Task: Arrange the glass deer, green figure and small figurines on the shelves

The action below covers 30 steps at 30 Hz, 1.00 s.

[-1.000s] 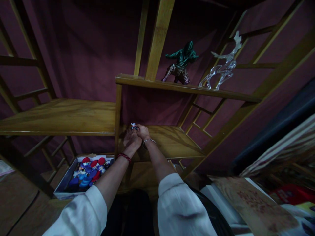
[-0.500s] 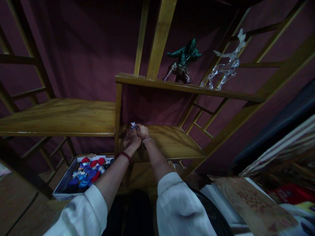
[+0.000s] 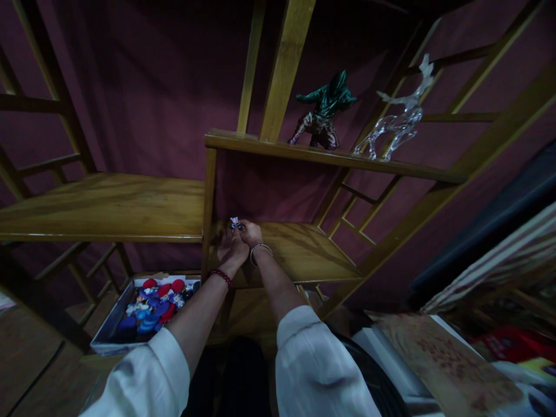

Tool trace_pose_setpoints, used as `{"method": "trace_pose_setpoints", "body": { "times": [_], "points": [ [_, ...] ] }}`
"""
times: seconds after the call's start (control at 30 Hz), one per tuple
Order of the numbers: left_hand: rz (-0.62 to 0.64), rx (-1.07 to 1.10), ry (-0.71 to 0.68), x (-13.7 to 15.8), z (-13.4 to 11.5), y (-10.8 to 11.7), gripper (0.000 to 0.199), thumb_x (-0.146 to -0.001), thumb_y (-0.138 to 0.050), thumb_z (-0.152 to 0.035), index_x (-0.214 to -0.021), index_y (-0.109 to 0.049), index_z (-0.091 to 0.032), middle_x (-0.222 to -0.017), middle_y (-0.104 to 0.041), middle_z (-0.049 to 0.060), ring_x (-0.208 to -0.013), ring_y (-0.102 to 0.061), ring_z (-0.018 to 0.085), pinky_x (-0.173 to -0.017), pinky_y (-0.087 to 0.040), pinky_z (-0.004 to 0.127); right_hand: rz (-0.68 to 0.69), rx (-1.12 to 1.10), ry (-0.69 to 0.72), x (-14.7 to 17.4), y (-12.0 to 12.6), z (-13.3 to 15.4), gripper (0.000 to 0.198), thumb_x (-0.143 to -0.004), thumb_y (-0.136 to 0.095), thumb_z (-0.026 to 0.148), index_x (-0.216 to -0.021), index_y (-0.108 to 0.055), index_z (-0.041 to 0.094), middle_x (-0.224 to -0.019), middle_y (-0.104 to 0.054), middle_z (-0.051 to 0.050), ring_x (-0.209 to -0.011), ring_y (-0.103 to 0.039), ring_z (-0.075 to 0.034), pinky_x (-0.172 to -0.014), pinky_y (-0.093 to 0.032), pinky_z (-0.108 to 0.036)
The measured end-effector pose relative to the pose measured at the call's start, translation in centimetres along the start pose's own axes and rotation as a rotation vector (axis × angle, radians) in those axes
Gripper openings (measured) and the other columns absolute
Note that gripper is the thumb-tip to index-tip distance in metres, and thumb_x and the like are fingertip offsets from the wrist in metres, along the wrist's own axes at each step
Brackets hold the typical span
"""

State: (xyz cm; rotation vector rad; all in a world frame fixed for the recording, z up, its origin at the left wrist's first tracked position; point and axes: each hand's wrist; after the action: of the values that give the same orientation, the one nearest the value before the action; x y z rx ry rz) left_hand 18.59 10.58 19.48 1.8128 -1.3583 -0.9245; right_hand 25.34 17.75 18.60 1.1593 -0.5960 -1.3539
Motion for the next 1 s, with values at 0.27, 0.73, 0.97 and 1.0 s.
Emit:
{"method": "trace_pose_setpoints", "body": {
  "times": [0.27,0.73,0.97,1.0],
  "points": [
    [0.0,-0.009,0.011,-0.04,0.08,-0.19,0.051,-0.076,-0.037,-0.015,-0.128,-0.039,-0.019,-0.133,-0.044,0.005,-0.128,-0.028,0.022,-0.105,-0.024,0.034,0.004,0.02,0.017,0.05,0.13,0.04,0.028,-0.08,-0.051,0.03,-0.105,-0.061,0.025,-0.102,-0.066,-0.001,-0.096,-0.059,-0.016,-0.082,-0.043,-0.021],
    [-0.026,-0.002,-0.011,-0.03,0.18,-0.31,0.048,-0.077,-0.036,-0.015,-0.125,-0.043,-0.017,-0.13,-0.046,0.008,-0.127,-0.031,0.023,-0.105,-0.023,0.034,-0.009,0.067,0.051,-0.16,-0.26,-0.16,0.03,-0.08,-0.051,0.027,-0.108,-0.06,0.021,-0.104,-0.064,-0.005,-0.096,-0.058,-0.016,-0.086,-0.042,-0.023],
    [-0.027,0.01,0.015,0.02,0.23,-0.44,0.047,-0.079,-0.036,-0.017,-0.125,-0.041,-0.022,-0.133,-0.044,0.002,-0.128,-0.028,0.021,-0.106,-0.021,0.035,0.005,0.083,0.052,-0.18,-0.22,-0.2,0.029,-0.082,-0.049,0.028,-0.108,-0.061,0.023,-0.105,-0.064,-0.004,-0.096,-0.058,-0.016,-0.086,-0.042,-0.022],
    [-0.028,0.01,0.015,-0.01,0.25,-0.49,0.048,-0.079,-0.036,-0.017,-0.126,-0.041,-0.022,-0.133,-0.044,0.002,-0.128,-0.028,0.021,-0.106,-0.021,0.035,0.005,0.088,0.062,-0.19,-0.24,-0.22,0.029,-0.082,-0.049,0.028,-0.108,-0.061,0.023,-0.106,-0.063,-0.004,-0.097,-0.058,-0.016,-0.087,-0.041,-0.022]
  ]
}}
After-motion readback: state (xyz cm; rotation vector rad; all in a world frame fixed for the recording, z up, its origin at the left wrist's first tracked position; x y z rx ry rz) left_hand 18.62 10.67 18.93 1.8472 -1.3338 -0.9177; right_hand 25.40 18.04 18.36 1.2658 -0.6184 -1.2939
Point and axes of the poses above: each hand's wrist, its own x-axis away from the middle knuckle, its own y-axis out of the back of the hand, z = x × y
